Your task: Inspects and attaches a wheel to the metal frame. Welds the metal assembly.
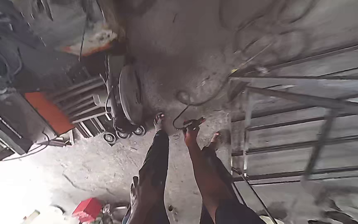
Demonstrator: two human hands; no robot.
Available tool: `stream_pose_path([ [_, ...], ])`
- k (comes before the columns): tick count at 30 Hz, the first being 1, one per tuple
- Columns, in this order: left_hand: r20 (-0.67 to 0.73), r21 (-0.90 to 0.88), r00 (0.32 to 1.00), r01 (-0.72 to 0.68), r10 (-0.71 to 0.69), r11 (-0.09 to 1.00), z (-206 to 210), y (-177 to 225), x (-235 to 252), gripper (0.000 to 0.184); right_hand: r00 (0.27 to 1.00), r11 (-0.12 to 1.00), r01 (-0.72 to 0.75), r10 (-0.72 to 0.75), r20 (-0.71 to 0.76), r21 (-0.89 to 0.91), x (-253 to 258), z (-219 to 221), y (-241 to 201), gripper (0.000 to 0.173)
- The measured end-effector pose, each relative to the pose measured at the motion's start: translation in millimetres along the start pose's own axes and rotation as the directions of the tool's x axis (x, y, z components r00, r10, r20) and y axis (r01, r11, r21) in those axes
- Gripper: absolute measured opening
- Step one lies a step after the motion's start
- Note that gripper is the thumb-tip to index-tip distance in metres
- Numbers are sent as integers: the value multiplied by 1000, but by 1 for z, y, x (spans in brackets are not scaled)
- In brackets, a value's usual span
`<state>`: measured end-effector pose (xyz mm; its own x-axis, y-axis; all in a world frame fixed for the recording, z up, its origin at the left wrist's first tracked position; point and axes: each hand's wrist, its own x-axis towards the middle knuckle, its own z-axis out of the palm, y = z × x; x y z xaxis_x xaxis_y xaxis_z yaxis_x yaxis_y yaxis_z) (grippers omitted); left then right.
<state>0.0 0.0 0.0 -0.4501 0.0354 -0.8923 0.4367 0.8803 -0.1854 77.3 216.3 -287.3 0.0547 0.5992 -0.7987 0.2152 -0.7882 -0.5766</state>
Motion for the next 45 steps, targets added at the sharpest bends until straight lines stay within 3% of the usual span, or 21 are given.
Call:
stream_pose_path([
  [3, 30, 10, 999, -29, 29, 1000, -7, 7, 1, 65, 989, 988, 74, -55, 138, -137, -82, -27, -94, 58],
  [5, -41, -100, 991, -134, 130, 986, -28, 8, 0, 60, 968, 971, 151, -108, 226, -185, -141, -45, -166, 63],
  [6, -147, -210, 965, -245, 218, 946, -47, 9, -6, 55, 953, 962, 186, -127, 275, -200, -174, -54, -205, 62],
  [8, -441, -390, 828, -524, 347, 757, -84, 5, -24, 44, 908, 955, 237, -152, 389, -181, -244, -75, -276, 61],
  [9, -507, -458, 778, -608, 371, 649, -115, 5, -47, 41, 879, 955, 258, -168, 446, -149, -279, -86, -305, 64],
  [11, -434, -609, 803, -596, 410, 524, -201, 10, -125, 43, 800, 937, 342, -250, 545, -72, -341, -102, -353, 70],
  [13, -458, -660, 719, -669, 523, 342, -266, 16, -190, 51, 704, 901, 433, -318, 635, -29, -392, -113, -400, 64],
  [15, -483, -650, 559, -745, 674, 151, -307, 14, -234, 64, 627, 859, 511, -367, 687, -8, -443, -123, -427, 66],
  [17, -463, -622, 431, -781, 775, 62, -339, 15, -275, 82, 536, 805, 593, -418, 733, 26, -481, -130, -439, 66],
  [19, -442, -632, 438, -771, 783, 74, -361, 25, -316, 78, 445, 758, 650, -446, 776, 63, -503, -139, -450, 53],
  [21, -433, -618, 487, -773, 758, 144, -366, 29, -349, 55, 387, 748, 657, -440, 810, 93, -521, -150, -449, 52],
  [24, -438, -496, 432, -847, 789, 189, -364, 50, -365, 47, 324, 706, 698, -463, 825, 121, -524, -171, -456, 75],
  [28, -323, -275, 332, -929, 886, 247, -362, 90, -396, 42, 431, 561, 827, -578, 693, -46, -525, -195, -457, 99],
  [31, -157, -305, 321, -915, 934, 264, -353, 127, -389, 48, 547, 544, 815, -606, 578, -200, -508, -221, -456, 106],
  [34, 51, -439, 342, -836, 938, 329, -349, 156, -396, 48, 685, 559, 728, -561, 465, -398, -501, -251, -459, 98],
  [36, 168, -436, 313, -827, 935, 356, -345, 171, -400, 54, 739, 576, 674, -519, 429, -463, -499, -270, -458, 91],
  [41, 433, -206, 281, -894, 857, 398, -334, 208, -406, 61, 801, 675, 592, -431, 416, -441, -490, -320, -437, 74],
  [43, 513, -85, 286, -922, 810, 379, -340, 220, -405, 60, 845, 713, 528, -389, 366, -461, -487, -336, -424, 68],
  [45, 548, -43, 244, -947, 800, 318, -357, 232, -414, 54, 882, 745, 469, -366, 298, -475, -487, -349, -409, 66],
])
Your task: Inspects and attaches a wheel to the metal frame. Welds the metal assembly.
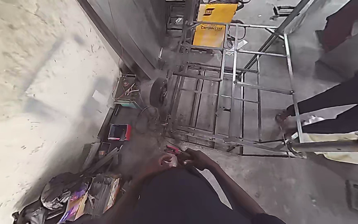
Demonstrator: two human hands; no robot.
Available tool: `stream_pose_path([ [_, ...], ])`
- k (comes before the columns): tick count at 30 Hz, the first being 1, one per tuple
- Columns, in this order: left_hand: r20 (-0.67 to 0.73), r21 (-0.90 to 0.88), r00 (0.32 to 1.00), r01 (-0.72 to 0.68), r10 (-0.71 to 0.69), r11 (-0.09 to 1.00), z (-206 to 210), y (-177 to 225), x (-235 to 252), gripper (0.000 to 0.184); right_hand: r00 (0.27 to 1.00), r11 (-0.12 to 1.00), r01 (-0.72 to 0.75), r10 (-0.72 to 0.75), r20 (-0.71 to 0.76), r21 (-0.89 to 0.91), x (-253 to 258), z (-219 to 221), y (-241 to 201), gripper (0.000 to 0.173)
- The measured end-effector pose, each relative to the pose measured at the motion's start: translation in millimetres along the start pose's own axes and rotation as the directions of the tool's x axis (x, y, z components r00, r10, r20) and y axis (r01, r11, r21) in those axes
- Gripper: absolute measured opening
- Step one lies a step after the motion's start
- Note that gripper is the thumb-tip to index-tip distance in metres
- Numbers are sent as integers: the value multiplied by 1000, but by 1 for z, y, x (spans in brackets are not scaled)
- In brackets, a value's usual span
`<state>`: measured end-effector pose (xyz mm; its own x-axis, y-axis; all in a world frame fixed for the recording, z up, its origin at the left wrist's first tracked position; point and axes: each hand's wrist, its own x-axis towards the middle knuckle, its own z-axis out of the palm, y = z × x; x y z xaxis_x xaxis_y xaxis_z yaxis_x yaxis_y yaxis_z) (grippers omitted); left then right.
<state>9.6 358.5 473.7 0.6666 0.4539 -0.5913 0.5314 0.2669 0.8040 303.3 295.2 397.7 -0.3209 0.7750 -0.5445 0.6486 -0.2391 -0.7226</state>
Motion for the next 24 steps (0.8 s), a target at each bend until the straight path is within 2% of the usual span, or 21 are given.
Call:
stream_pose_path([
  [2, -39, 68, 996, -73, 76, 995, -26, 17, -7, 47, 997, 999, -46, 47, -61, 18, -13, 1, 13, 64],
  [6, -217, 156, 946, -210, 241, 965, -89, 45, -12, 41, 974, 979, -162, 179, -141, 125, -41, 13, 30, 59],
  [8, -264, 198, 920, -242, 290, 950, -123, 54, -7, 40, 942, 930, -227, 285, -177, 289, -57, 35, 38, 56],
  [11, -291, 244, 876, -321, 385, 915, -173, 64, 3, 36, 851, 764, -235, 460, -252, 601, -83, 82, 32, 50],
  [13, -296, 250, 841, -388, 452, 887, -204, 64, 8, 32, 737, 591, -118, 591, -328, 798, -97, 129, 20, 56],
  [15, -300, 237, 808, -451, 506, 860, -234, 64, 15, 29, 608, 417, 100, 693, -387, 903, -98, 167, 3, 66],
  [16, -302, 231, 801, -465, 517, 855, -247, 64, 17, 27, 538, 347, 213, 739, -406, 913, -94, 182, -9, 66],
  [18, -298, 212, 807, -464, 509, 860, -269, 66, 25, 24, 389, 273, 400, 814, -432, 875, -79, 197, -31, 58],
  [20, -298, 198, 806, -472, 511, 859, -284, 69, 35, 21, 269, 260, 512, 857, -440, 819, -56, 198, -47, 54],
  [21, -297, 193, 804, -477, 514, 857, -289, 71, 39, 19, 243, 259, 536, 864, -440, 804, -42, 197, -52, 52],
  [24, -268, 173, 800, -508, 536, 844, -295, 82, 45, 18, 280, 217, 502, 875, -395, 837, 14, 200, -55, 49],
])
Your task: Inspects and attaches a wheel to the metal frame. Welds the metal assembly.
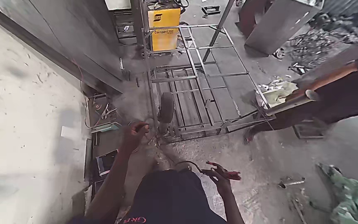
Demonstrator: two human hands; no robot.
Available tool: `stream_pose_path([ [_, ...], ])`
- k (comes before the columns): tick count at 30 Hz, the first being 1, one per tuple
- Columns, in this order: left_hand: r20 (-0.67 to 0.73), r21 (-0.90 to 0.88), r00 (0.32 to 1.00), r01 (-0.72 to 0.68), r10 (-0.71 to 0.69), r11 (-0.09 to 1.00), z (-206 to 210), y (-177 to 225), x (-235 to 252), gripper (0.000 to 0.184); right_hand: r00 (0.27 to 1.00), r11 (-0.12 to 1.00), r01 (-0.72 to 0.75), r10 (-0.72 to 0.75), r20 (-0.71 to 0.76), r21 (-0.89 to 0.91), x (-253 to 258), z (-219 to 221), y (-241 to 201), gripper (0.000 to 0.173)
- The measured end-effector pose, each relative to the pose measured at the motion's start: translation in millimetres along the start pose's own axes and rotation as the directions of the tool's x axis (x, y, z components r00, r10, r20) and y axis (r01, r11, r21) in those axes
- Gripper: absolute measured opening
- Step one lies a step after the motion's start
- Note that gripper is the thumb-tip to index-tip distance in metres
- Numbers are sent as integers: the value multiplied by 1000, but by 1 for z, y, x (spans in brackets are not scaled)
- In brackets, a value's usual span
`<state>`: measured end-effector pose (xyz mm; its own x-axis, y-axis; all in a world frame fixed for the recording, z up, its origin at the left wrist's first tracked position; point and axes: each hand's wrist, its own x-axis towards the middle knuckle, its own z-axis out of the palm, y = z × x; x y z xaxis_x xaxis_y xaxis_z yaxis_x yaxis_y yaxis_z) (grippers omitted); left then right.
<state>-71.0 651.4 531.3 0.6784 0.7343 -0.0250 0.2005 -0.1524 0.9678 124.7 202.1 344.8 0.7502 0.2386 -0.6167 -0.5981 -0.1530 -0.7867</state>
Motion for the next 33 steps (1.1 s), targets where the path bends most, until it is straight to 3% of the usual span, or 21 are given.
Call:
stream_pose_path([
  [4, 49, 3, 998, -34, 34, 999, 2, -12, 10, 18, 995, 991, -43, 54, 87, -124, 27, 61, 81, 47],
  [7, 95, -13, 995, -12, 13, 1000, 0, -24, 0, 18, 971, 898, -161, 219, 99, -410, 25, 110, 142, 67],
  [8, 127, -3, 992, 10, -9, 1000, 1, -27, -5, 20, 957, 834, -185, 272, 96, -520, 16, 124, 148, 62],
  [11, 224, 30, 972, 61, -66, 998, 0, -41, -23, 22, 891, 626, -58, 384, 243, -778, -5, 147, 148, 47],
  [15, 228, 81, 959, 153, -168, 985, -15, -50, -49, 24, 761, 455, 92, 541, 357, -886, -8, 164, 150, 45],
  [17, 220, 89, 949, 212, -226, 973, -20, -50, -61, 24, 698, 443, 167, 578, 423, -881, -9, 163, 155, 46],
  [21, 196, 109, 944, 248, -265, 963, -21, -45, -68, 24, 672, 450, 191, 588, 451, -872, -50, 199, 90, 40],
  [25, 132, 84, 968, 202, -212, 976, -13, -35, -73, 21, 542, 575, 264, 576, 612, -775, -26, 195, 107, 44],
  [30, 91, 97, 982, 155, -163, 983, 7, -18, -77, 21, 533, 361, 413, 649, 543, -836, -20, 191, 80, 50],
  [33, 63, 111, 989, 126, -134, 986, 21, -7, -61, 26, 600, 356, 505, 510, 616, -786, -10, 186, 21, 47],
])
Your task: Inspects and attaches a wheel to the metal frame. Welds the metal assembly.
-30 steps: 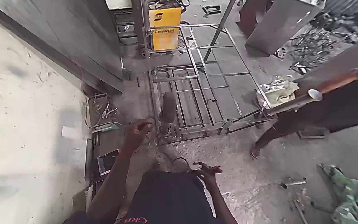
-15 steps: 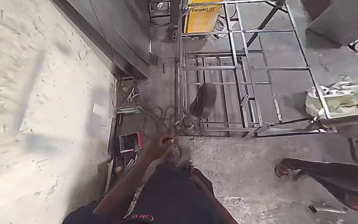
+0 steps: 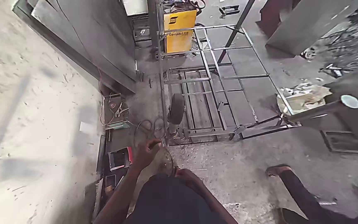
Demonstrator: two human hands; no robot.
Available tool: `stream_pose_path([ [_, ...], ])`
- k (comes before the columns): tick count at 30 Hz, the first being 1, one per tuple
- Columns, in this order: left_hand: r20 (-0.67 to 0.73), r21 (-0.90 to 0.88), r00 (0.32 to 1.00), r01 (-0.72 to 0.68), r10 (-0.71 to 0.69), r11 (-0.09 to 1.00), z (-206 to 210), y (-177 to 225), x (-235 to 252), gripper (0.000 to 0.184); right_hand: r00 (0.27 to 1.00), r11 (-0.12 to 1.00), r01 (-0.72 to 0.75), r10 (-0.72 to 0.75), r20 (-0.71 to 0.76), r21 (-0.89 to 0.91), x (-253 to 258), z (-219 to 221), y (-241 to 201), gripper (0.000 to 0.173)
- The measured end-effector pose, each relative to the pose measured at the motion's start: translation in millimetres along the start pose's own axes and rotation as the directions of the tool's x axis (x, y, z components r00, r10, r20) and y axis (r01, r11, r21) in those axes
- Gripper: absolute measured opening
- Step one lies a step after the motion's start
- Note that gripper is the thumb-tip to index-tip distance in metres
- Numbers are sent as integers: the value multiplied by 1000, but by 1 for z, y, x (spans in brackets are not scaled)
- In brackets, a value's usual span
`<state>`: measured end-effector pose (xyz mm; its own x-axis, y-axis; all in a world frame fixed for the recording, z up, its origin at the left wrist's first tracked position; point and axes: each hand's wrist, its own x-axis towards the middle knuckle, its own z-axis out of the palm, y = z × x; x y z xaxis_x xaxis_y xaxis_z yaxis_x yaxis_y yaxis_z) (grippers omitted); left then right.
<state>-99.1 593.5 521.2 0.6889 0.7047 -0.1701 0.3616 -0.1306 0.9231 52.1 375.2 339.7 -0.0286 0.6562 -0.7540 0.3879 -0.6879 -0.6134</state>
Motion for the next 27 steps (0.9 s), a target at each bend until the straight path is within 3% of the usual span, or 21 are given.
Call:
stream_pose_path([
  [2, -28, 0, 999, -45, 45, 999, 7, 13, 15, 31, 964, 991, 92, -65, -259, 94, -25, -45, -16, 42],
  [4, -58, -6, 994, -93, 92, 996, 12, 22, 36, 39, 847, 966, 235, -147, -512, 112, -44, -94, -46, 43],
  [6, -28, 15, 993, -114, 114, 993, 11, 32, 61, 52, 727, 934, 349, -221, -650, 72, -53, -142, -79, 45],
  [9, 54, 135, 980, -197, 191, 971, 8, 42, 97, 89, 635, 887, 461, -306, -709, 30, -48, -193, -112, 60],
  [11, 91, 247, 973, -229, 213, 942, 8, 47, 113, 112, 635, 868, 495, -323, -702, 48, -40, -212, -124, 70],
  [13, 78, 356, 969, -245, 233, 902, 10, 54, 124, 122, 630, 847, 529, -351, -692, 52, -34, -224, -136, 72],
  [16, -49, 561, 953, -222, 300, 797, 30, 68, 125, 123, 620, 818, 575, -414, -667, 26, -26, -231, -146, 68],
  [18, -108, 626, 963, -127, 246, 769, 47, 79, 123, 120, 600, 790, 612, -459, -655, 6, -21, -230, -149, 62],
  [22, -166, 633, 982, 36, 91, 773, 65, 95, 121, 95, 576, 781, 624, -465, -673, -6, -17, -228, -147, 51],
  [27, -173, 616, 985, 100, 10, 781, 70, 106, 118, 77, 546, 780, 626, -443, -711, -5, -11, -225, -145, 41],
])
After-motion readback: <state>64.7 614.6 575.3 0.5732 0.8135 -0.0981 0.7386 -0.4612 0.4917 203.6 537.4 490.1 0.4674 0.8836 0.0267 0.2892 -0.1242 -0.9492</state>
